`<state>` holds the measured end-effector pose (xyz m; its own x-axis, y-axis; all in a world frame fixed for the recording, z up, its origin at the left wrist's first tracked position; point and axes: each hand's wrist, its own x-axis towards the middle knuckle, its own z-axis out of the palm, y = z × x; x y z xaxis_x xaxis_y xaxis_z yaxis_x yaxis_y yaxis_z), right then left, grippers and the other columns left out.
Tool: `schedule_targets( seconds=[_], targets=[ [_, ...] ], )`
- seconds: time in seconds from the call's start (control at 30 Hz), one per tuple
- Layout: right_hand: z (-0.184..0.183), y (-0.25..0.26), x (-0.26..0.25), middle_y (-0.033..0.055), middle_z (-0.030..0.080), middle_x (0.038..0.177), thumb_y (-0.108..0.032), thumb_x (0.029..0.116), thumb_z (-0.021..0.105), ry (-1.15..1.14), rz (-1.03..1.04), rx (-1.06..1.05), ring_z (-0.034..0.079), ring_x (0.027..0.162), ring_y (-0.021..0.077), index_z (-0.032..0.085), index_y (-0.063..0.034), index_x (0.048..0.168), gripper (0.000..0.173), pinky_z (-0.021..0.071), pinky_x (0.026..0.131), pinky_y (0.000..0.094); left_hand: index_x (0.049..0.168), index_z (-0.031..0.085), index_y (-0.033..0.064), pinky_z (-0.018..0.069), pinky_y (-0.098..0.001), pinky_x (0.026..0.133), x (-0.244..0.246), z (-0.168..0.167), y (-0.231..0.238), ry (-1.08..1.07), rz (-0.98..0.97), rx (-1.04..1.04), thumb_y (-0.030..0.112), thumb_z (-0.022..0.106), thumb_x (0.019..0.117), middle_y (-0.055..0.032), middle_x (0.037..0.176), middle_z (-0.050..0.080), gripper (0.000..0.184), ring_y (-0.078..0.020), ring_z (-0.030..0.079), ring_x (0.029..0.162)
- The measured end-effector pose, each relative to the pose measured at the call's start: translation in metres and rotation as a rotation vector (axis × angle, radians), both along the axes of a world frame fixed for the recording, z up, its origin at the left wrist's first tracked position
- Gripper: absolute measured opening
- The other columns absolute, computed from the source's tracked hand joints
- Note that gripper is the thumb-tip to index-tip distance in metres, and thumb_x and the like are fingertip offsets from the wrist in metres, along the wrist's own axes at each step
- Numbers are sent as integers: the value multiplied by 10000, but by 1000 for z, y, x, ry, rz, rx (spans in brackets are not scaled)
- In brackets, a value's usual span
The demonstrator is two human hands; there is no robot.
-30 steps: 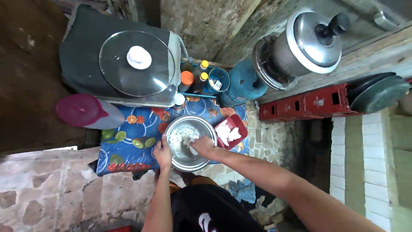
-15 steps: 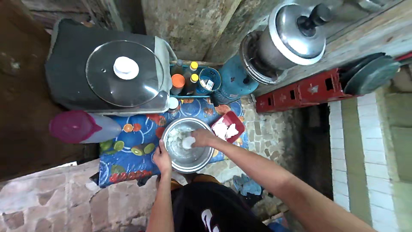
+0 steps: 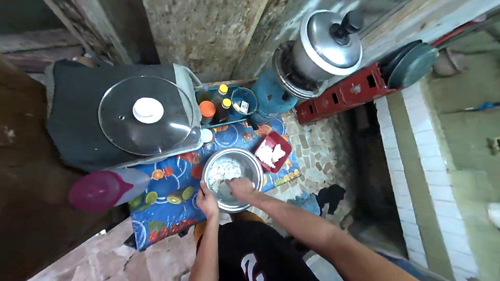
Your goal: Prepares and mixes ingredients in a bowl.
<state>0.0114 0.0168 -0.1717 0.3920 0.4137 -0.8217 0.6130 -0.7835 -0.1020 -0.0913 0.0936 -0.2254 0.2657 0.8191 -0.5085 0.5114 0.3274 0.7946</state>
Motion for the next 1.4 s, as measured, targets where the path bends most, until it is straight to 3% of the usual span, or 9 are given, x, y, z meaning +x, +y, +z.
schedule_targets(
  seconds=[0.1, 0.2, 0.4, 0.5, 0.63, 0.83, 1.0, 1.2, 1.4],
  targets=[
    [35, -2, 27, 307, 622, 1281, -11, 878, 681, -80, -45, -105, 622, 1137, 523, 577, -42, 1382, 516, 514, 867, 695, 1139, 725, 1, 547, -441, 946, -4, 1, 5, -8, -56, -48, 449, 391, 1102, -155, 1037, 737, 560, -205, 710, 984],
    [20, -16, 38, 304, 631, 1263, 51, 890, 617, -117, -96, -123, 635, 1121, 520, 561, -54, 1396, 519, 530, 855, 680, 1140, 729, 25, 566, -434, 932, -7, 0, 10, -18, -116, -85, 481, 367, 1099, -135, 1031, 744, 585, -191, 720, 970],
    [-18, -10, -19, 244, 627, 1329, -85, 1007, 556, -7, -110, 48, 647, 1135, 482, 471, -150, 1520, 523, 526, 904, 662, 1204, 709, 23, 537, -459, 994, -10, -1, 16, 18, -212, -80, 490, 313, 1106, -155, 1123, 733, 620, -213, 704, 1071],
    [-3, -4, -14, 241, 634, 1315, -89, 998, 574, -30, -150, 49, 648, 1126, 481, 491, -158, 1502, 515, 524, 892, 661, 1185, 707, 16, 552, -456, 966, -13, 2, 22, 11, -258, -114, 492, 323, 1103, -156, 1090, 733, 617, -211, 710, 1031],
    [26, -20, 15, 299, 647, 1242, 35, 976, 504, -134, -207, -108, 650, 1109, 499, 539, -49, 1417, 450, 526, 875, 644, 1142, 717, 9, 566, -432, 955, -17, -2, 28, -20, -300, -121, 491, 336, 1101, -143, 1062, 740, 616, -191, 719, 1005],
    [-5, -21, -18, 276, 629, 1276, 68, 965, 510, -65, -191, -68, 657, 1102, 482, 506, -61, 1439, 491, 546, 858, 627, 1214, 700, 23, 541, -466, 998, -12, -2, 23, 23, -292, -120, 512, 302, 1101, -158, 1143, 726, 640, -219, 700, 1085],
    [-5, 13, -25, 243, 642, 1276, -43, 982, 563, -16, -216, 83, 658, 1106, 463, 517, -96, 1444, 467, 534, 877, 639, 1236, 681, 1, 537, -431, 1007, -13, 1, 29, -31, -304, -173, 463, 319, 1111, -166, 1170, 714, 600, -201, 689, 1103],
    [29, -3, 20, 297, 636, 1273, -4, 947, 566, -115, -272, -54, 634, 1140, 505, 571, -21, 1380, 433, 516, 891, 664, 1276, 650, 25, 577, -445, 789, -22, 9, 48, 10, -412, -298, 518, 358, 1089, -171, 1114, 706, 602, -227, 695, 936],
    [-15, -2, -29, 286, 611, 1309, -6, 972, 542, -36, -269, 20, 654, 1091, 494, 469, -52, 1485, 520, 541, 868, 641, 1324, 622, 42, 588, -464, 780, -20, 9, 47, -6, -403, -338, 518, 351, 1091, -178, 1153, 701, 595, -246, 702, 964]
  ],
)
